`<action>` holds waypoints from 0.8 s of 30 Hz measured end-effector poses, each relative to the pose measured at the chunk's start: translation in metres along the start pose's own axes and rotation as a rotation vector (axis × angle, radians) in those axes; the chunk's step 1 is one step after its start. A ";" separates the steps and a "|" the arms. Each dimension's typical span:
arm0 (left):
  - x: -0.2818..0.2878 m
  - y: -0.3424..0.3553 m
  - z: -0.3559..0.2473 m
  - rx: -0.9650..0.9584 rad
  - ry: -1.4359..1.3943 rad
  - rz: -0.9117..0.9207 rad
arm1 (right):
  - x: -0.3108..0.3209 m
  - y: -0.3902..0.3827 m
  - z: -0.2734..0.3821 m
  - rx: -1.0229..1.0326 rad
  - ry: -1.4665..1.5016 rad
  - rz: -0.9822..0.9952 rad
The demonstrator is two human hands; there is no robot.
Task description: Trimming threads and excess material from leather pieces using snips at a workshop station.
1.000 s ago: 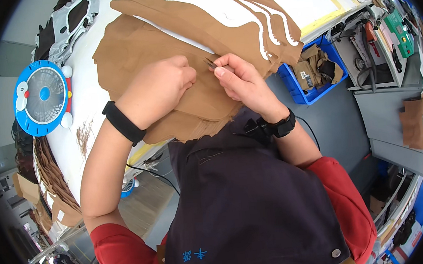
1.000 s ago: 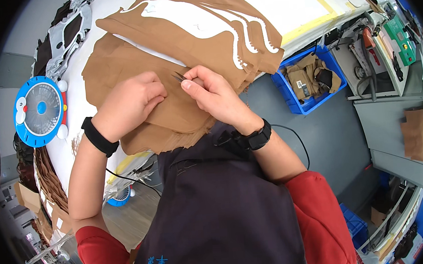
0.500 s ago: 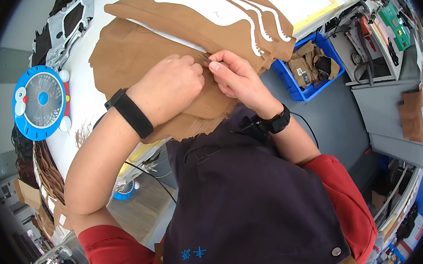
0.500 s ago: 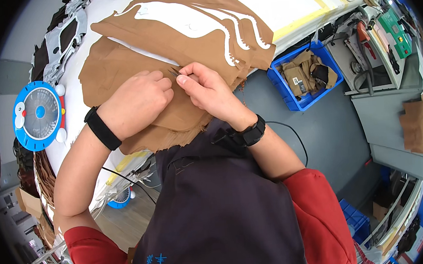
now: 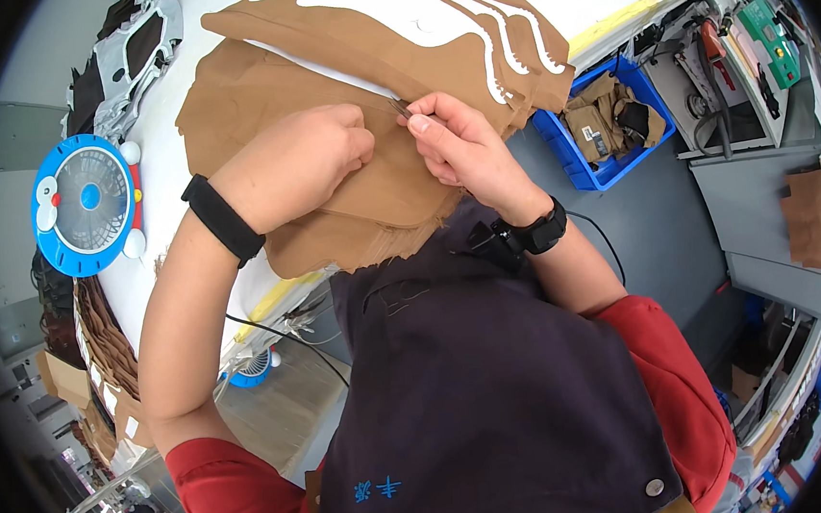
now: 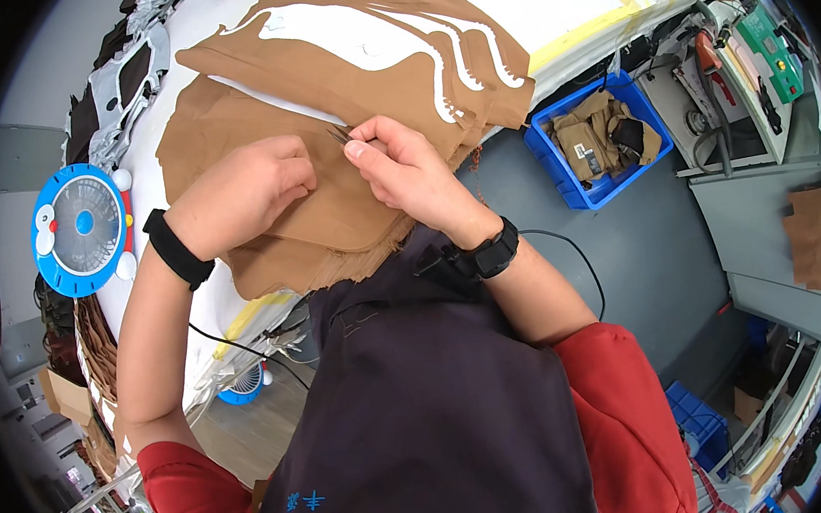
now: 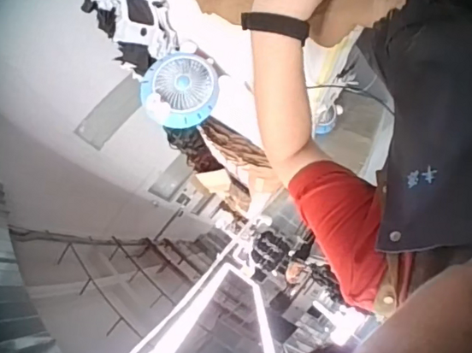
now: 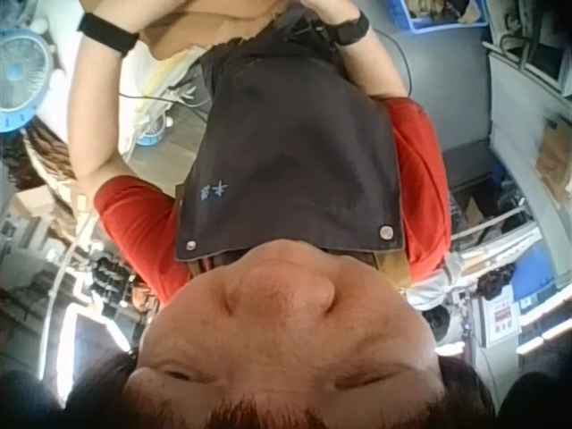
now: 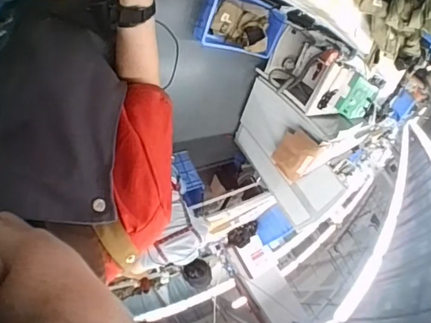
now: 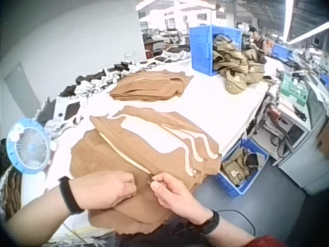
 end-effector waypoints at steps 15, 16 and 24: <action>-0.012 0.010 -0.015 -0.049 0.357 -0.026 | -0.001 -0.001 0.000 0.009 0.029 0.000; -0.012 0.010 -0.014 -0.048 0.357 -0.027 | -0.001 -0.001 0.000 0.009 0.028 0.001; -0.008 0.016 -0.009 -0.114 0.411 0.041 | 0.000 0.002 -0.001 0.029 0.060 0.008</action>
Point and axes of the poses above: each hand's wrist, its own y-axis towards the middle knuckle, its own x-axis out of the back of the hand, z = x × y, the point moved 1 cm from there along y, towards the middle knuckle, and after that the axes turned 6 degrees about z, right-handed, at the moved point
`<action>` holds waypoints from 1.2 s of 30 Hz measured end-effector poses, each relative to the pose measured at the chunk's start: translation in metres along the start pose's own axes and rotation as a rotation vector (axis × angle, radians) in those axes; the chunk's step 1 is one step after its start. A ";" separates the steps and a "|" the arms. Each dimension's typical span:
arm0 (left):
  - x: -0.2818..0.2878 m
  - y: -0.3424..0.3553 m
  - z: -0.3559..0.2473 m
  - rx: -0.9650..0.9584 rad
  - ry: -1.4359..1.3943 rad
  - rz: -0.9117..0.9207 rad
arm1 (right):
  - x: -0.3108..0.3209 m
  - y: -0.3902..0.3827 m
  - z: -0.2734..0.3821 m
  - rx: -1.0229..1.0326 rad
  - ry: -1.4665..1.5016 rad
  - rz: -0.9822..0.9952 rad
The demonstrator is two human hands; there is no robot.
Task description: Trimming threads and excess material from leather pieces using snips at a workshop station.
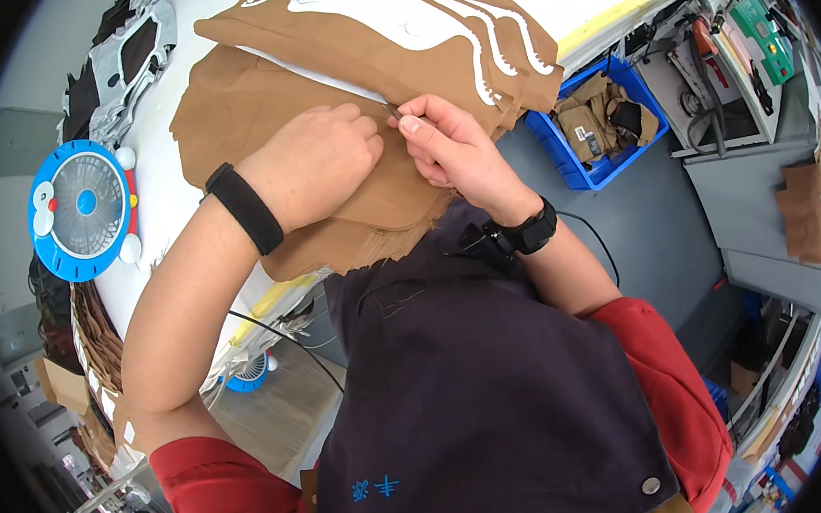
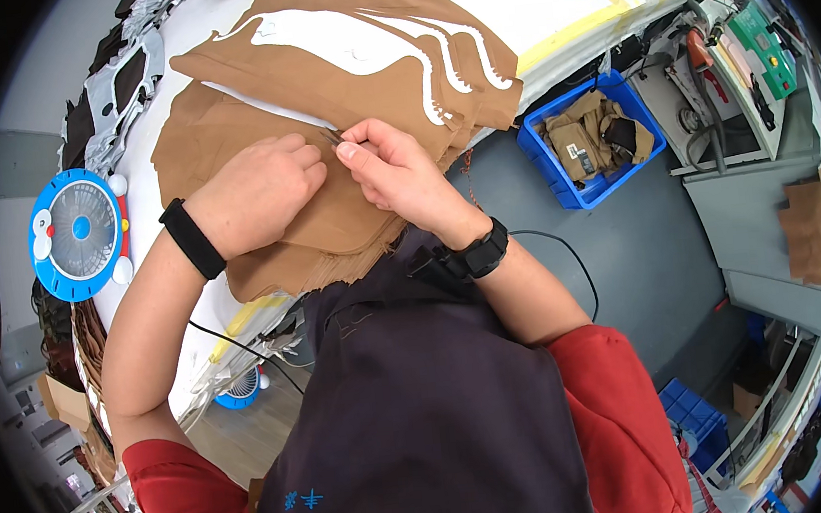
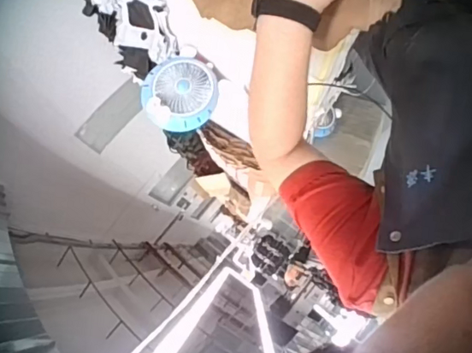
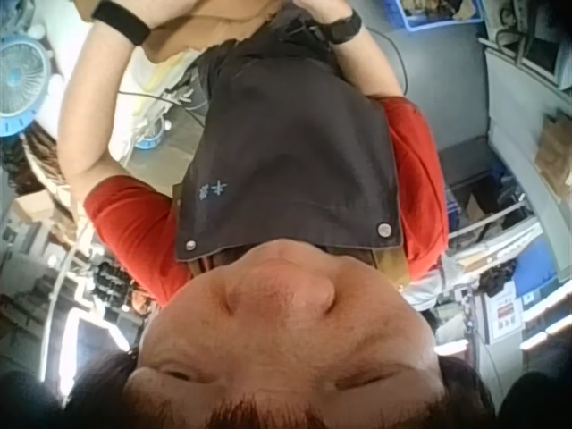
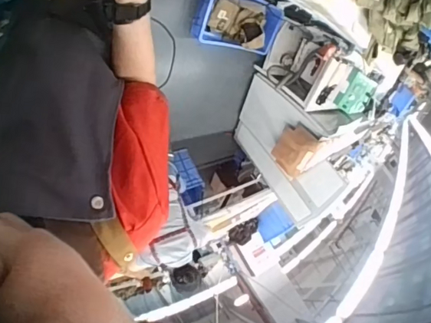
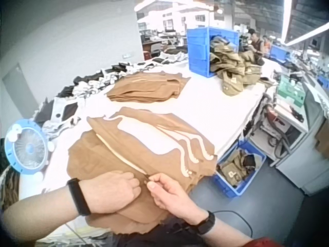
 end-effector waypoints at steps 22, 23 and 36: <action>-0.012 -0.027 0.011 0.135 -0.477 -0.172 | -0.004 0.003 0.001 -0.063 -0.154 -0.002; -0.007 -0.024 0.009 0.138 -0.429 -0.152 | -0.006 0.000 0.004 -0.039 -0.145 -0.039; 0.001 -0.002 -0.007 -0.010 0.037 -0.011 | 0.001 -0.002 -0.010 0.043 -0.101 0.018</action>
Point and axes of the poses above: each hand's wrist, its own y-axis towards the middle knuckle, its own x-axis out of the back of the hand, z = x × y, the point moved 1 cm from there along y, towards the middle knuckle, and after that the axes turned 6 degrees about z, right-handed, at the moved point
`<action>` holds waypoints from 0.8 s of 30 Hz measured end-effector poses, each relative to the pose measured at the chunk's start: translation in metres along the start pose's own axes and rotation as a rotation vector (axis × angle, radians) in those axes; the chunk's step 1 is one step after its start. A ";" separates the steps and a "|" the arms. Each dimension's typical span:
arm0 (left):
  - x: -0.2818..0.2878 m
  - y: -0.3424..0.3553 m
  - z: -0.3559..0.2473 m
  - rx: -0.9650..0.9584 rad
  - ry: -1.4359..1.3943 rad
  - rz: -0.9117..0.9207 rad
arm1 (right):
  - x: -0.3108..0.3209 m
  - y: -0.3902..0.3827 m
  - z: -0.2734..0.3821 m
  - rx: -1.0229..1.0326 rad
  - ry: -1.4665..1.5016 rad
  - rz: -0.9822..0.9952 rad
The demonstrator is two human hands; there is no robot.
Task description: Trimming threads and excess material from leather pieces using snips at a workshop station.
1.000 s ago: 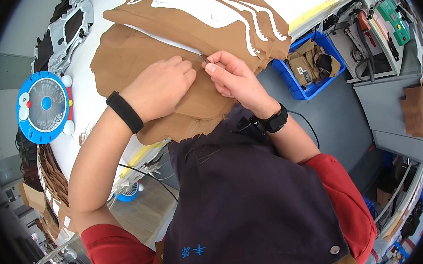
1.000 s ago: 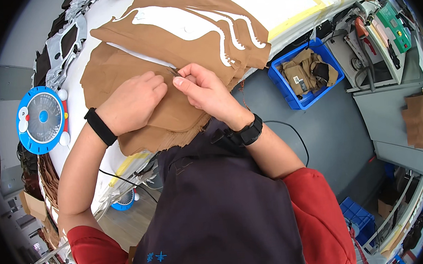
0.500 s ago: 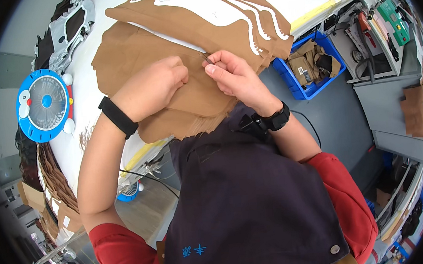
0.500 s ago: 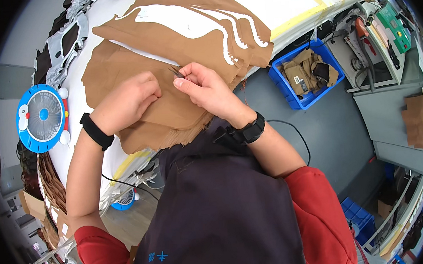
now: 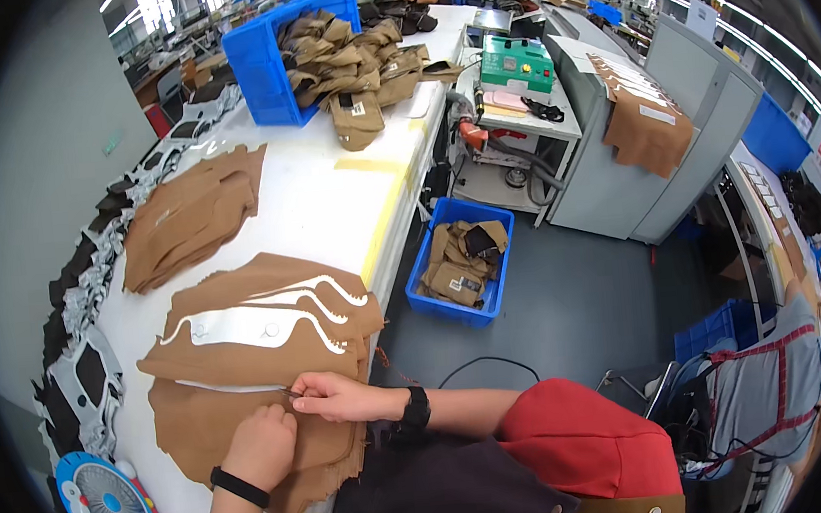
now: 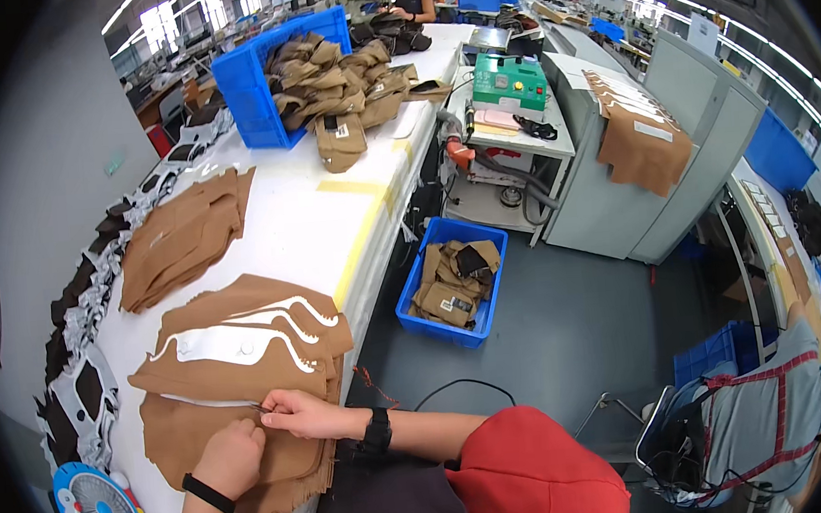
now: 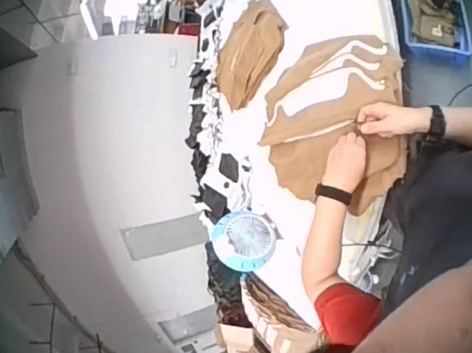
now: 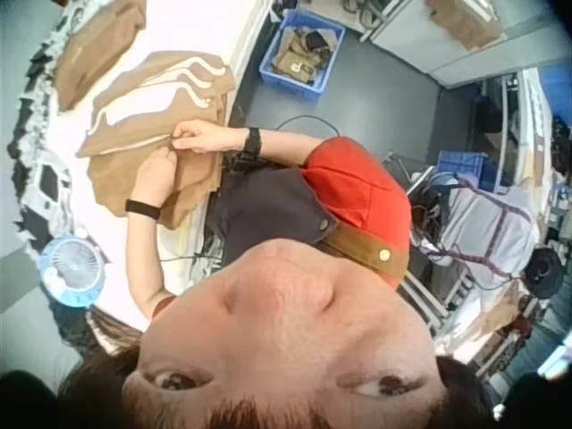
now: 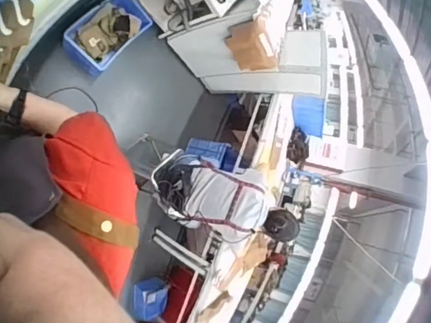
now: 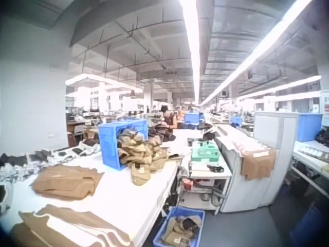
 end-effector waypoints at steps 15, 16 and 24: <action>-0.001 0.001 0.010 -0.143 0.134 0.046 | -0.002 0.004 -0.004 -0.030 0.041 -0.003; 0.000 -0.001 0.010 -0.147 0.130 0.026 | -0.003 0.004 -0.003 -0.028 0.039 -0.004; -0.005 -0.001 0.004 -0.087 0.103 -0.012 | -0.002 0.002 -0.001 0.000 0.004 -0.020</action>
Point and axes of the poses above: each hand's wrist, its own y-axis towards the middle knuckle, its own x-axis out of the back of the hand, z = x × y, the point moved 1 cm from there along y, towards the middle knuckle, and after that the axes turned 6 degrees about z, right-handed, at the moved point
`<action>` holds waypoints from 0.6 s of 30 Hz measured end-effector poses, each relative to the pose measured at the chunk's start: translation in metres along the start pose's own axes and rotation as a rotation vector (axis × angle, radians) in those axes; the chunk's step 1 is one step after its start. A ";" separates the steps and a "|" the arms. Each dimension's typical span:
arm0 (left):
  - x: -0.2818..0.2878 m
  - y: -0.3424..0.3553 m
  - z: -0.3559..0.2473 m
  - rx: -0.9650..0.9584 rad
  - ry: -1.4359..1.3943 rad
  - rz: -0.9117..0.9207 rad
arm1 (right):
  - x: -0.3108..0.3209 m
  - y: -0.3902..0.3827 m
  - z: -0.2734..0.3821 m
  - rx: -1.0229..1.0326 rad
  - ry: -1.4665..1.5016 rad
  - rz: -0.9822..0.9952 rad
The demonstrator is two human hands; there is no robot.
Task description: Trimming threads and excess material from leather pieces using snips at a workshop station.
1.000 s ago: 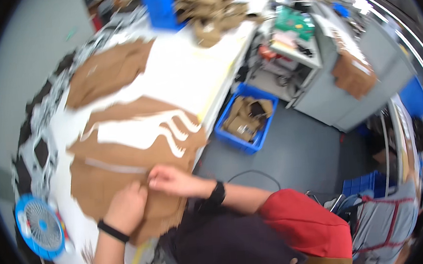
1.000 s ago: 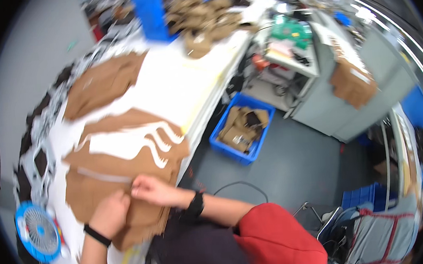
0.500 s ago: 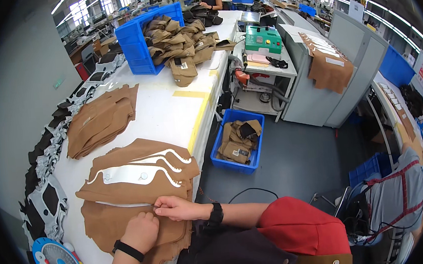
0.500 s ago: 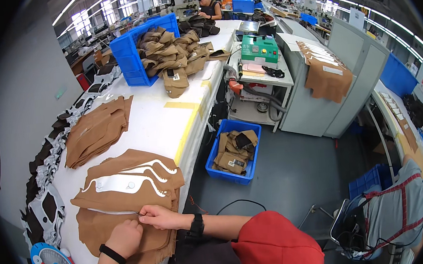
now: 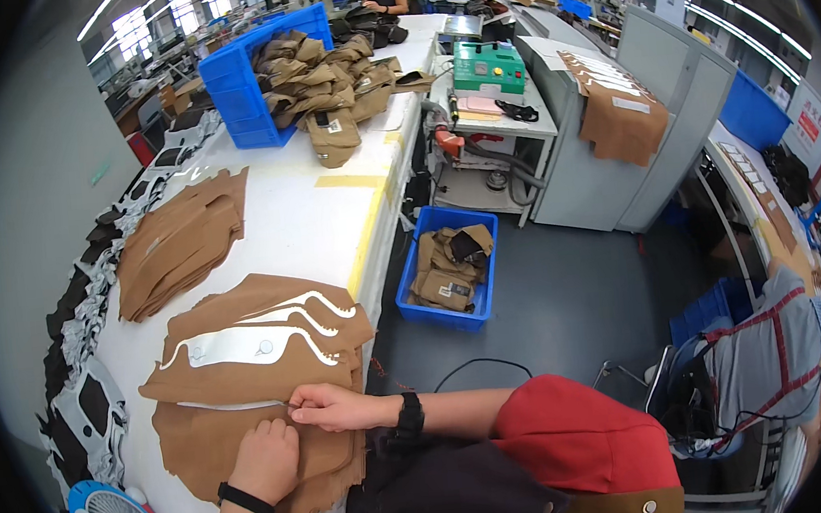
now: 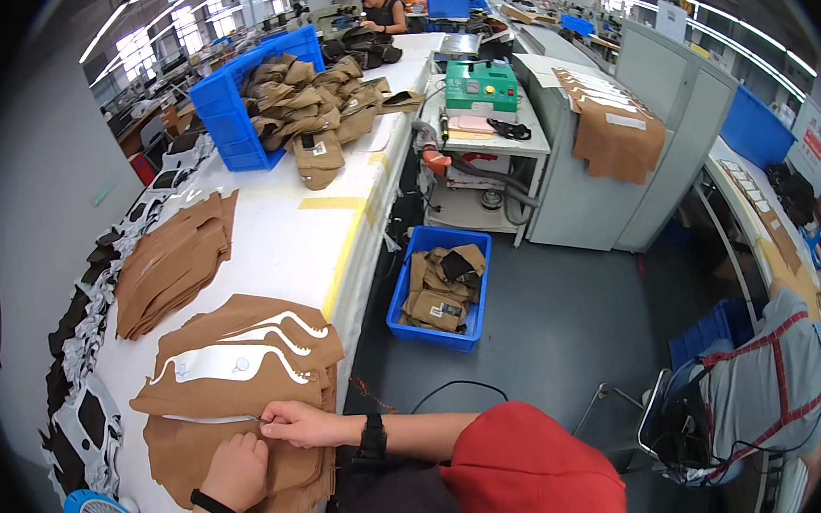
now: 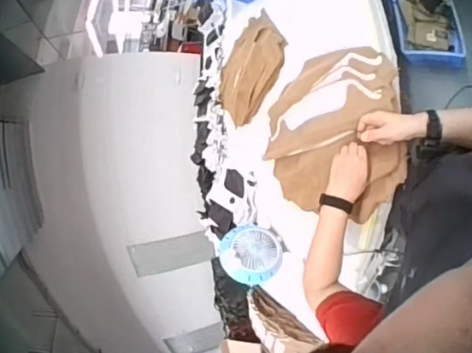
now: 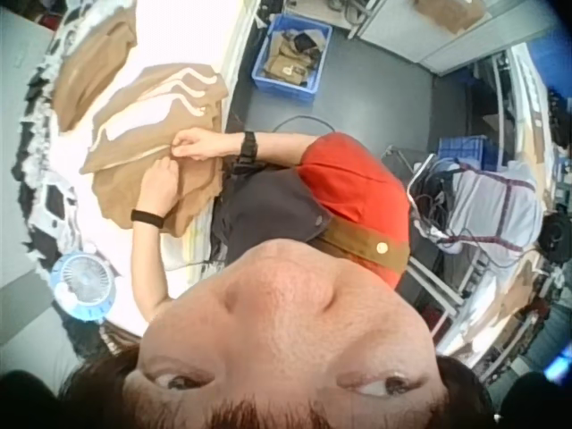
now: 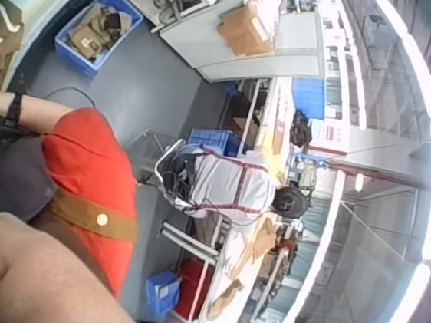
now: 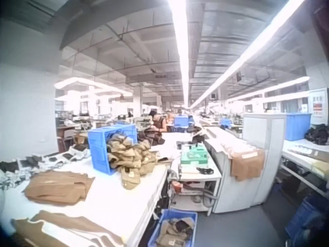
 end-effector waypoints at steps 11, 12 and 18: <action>-0.013 -0.004 -0.001 0.066 -0.038 -0.128 | 0.002 0.000 -0.003 0.007 -0.039 0.000; -0.013 -0.004 -0.001 0.065 -0.042 -0.126 | 0.002 0.000 -0.004 0.012 -0.047 -0.005; -0.008 -0.005 0.003 0.064 -0.117 -0.167 | 0.001 0.000 -0.003 0.007 -0.052 -0.008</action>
Point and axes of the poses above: each hand's wrist, its own y-axis towards the middle knuckle, its own x-axis out of the back of the hand, z = x × y, the point moved 1 cm from there along y, towards the middle knuckle, and after that the axes turned 6 degrees about z, right-handed, at the moved point
